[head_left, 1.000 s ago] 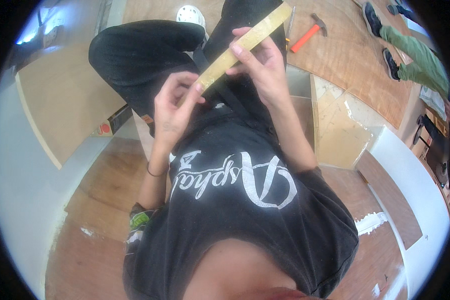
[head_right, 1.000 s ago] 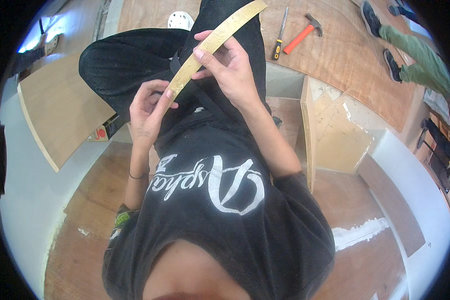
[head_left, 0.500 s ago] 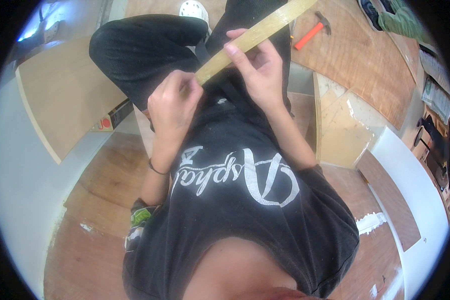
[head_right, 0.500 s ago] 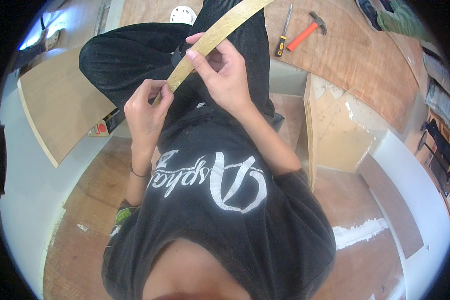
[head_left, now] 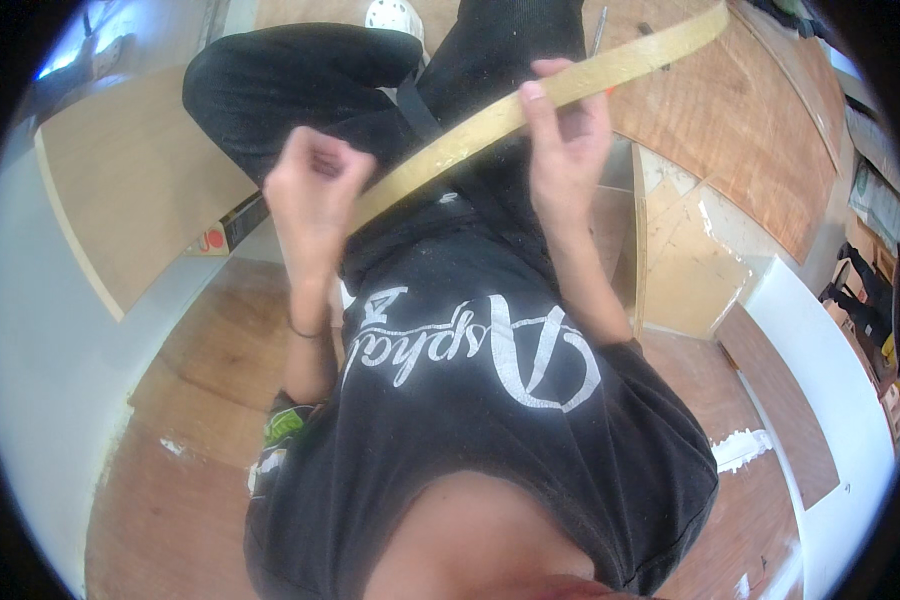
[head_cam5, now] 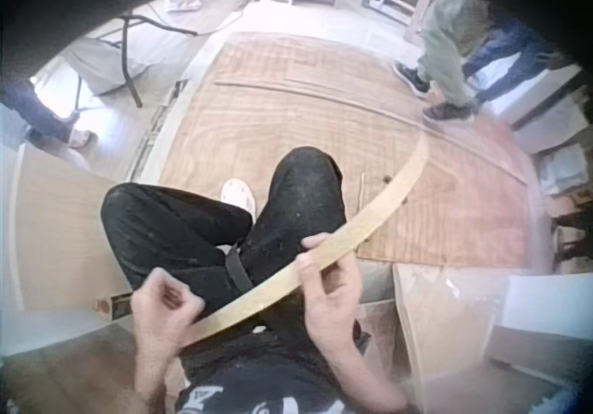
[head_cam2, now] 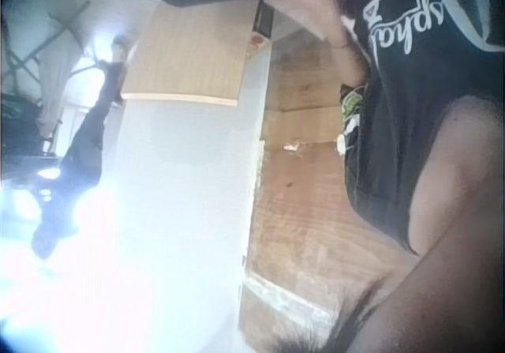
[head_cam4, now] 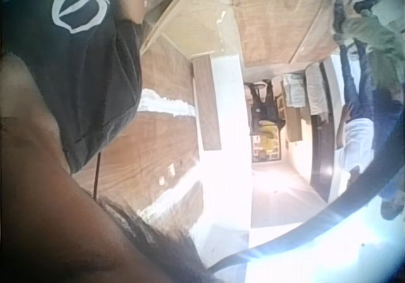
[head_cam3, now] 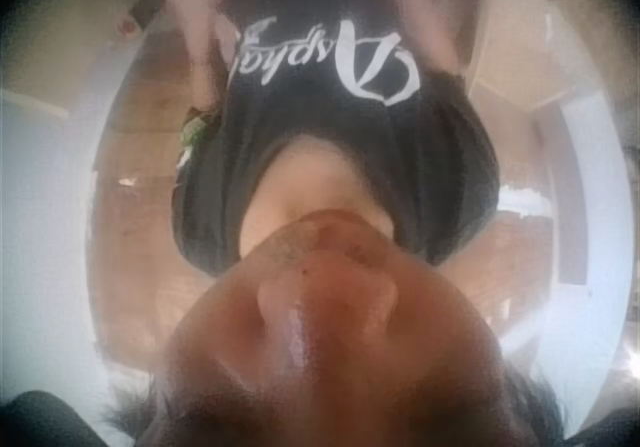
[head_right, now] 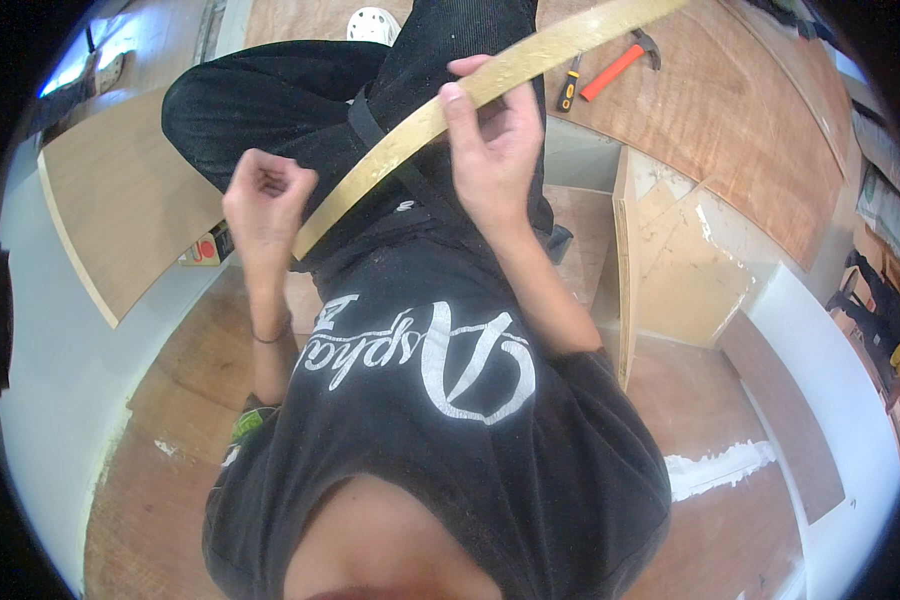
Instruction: The person handles a thin wooden strip, measures and marks it, then applies adhesive along its length. The person moves around the room to position the strip and prepare it for installation.
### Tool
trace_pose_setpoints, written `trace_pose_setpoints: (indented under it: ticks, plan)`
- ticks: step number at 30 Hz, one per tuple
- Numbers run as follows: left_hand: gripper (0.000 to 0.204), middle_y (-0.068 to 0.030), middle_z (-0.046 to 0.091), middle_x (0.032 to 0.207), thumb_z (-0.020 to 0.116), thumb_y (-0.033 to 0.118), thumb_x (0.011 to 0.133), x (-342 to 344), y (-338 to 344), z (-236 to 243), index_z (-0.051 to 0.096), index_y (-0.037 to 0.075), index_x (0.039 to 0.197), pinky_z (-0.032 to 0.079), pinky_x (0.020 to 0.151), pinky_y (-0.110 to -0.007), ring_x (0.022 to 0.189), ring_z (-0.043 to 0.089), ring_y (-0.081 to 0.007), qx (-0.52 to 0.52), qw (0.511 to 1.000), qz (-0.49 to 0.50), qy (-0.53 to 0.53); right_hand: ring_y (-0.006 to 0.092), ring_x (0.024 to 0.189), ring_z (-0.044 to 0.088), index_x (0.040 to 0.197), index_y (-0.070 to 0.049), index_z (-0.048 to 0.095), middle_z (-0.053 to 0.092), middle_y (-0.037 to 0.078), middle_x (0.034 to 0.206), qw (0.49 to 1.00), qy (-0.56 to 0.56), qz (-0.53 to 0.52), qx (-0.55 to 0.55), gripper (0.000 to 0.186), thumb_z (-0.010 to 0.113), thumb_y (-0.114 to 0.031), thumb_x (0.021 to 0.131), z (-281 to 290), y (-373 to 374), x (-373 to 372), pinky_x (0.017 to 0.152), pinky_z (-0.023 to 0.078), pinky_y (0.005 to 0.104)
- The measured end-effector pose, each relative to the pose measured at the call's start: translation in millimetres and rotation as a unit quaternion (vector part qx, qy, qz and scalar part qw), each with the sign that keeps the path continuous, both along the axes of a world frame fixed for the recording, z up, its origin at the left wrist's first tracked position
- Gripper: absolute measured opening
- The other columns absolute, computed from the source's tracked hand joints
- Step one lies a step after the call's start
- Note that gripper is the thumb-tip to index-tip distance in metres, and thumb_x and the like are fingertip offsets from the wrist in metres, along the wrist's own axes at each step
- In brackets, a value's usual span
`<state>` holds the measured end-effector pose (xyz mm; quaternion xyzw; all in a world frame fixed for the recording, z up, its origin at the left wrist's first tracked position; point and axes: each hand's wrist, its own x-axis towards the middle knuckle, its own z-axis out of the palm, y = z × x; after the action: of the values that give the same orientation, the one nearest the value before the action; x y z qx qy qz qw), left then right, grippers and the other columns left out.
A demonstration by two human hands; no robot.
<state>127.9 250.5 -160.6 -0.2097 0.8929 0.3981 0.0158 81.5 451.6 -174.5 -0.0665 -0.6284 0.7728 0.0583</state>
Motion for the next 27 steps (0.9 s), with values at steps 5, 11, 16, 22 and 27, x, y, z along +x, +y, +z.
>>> trace_pose_setpoints:
  ticks: [5, 11, 16, 22, 27]
  plan:
    - [0.022, -0.0043, 0.062, 0.078, 0.058, 0.020, 0.098, -5, -21, 16, 0.064, 0.000, 0.092, 0.049, 0.067, -0.024, 0.072, 0.061, -0.0096, 0.141, 0.990, 0.007, 0.000, 0.0119, 0.079, 0.065, 0.117, 0.002, 0.055, 0.062, 0.006, 0.091, 0.992, -0.074, 0.062, -0.086, 0.025, 0.062, -0.008, 0.096, 3, 4, 0, 0.063, 0.061, 0.0266]
    - [0.012, -0.0072, 0.064, 0.083, 0.061, 0.007, 0.089, 11, 22, 13, 0.065, -0.002, 0.097, 0.048, 0.073, -0.027, 0.080, 0.059, -0.0104, 0.209, 0.973, -0.097, 0.021, 0.0128, 0.083, 0.066, 0.119, 0.001, 0.055, 0.063, 0.006, 0.093, 0.986, -0.084, 0.083, -0.119, 0.028, 0.063, -0.012, 0.095, 7, -5, -6, 0.064, 0.062, 0.0277]
    - [0.007, -0.0015, 0.062, 0.083, 0.059, 0.002, 0.085, 8, 24, 18, 0.063, 0.000, 0.090, 0.043, 0.071, -0.021, 0.079, 0.055, -0.0045, 0.360, 0.929, -0.084, -0.024, 0.0134, 0.084, 0.066, 0.119, 0.001, 0.055, 0.063, 0.007, 0.094, 0.979, -0.086, 0.109, -0.147, 0.029, 0.064, -0.013, 0.095, 14, -6, -3, 0.064, 0.062, 0.0278]
    - [0.005, -0.0015, 0.051, 0.080, 0.052, 0.004, 0.082, 13, 24, 24, 0.055, 0.002, 0.079, 0.035, 0.064, -0.020, 0.070, 0.045, -0.0059, 0.441, 0.894, -0.074, 0.002, 0.0145, 0.087, 0.067, 0.120, 0.000, 0.055, 0.063, 0.008, 0.095, 0.972, -0.063, 0.163, -0.155, 0.029, 0.063, -0.012, 0.095, 23, -4, -5, 0.063, 0.062, 0.0280]
    - [0.007, -0.0020, 0.049, 0.080, 0.047, 0.003, 0.078, 15, 18, 27, 0.054, 0.002, 0.077, 0.035, 0.063, -0.021, 0.070, 0.044, -0.0067, 0.490, 0.870, -0.064, 0.000, 0.0162, 0.073, 0.068, 0.122, 0.000, 0.050, 0.064, 0.010, 0.094, 0.968, -0.081, 0.182, -0.149, 0.030, 0.060, -0.013, 0.097, 34, -7, -1, 0.056, 0.060, 0.0272]
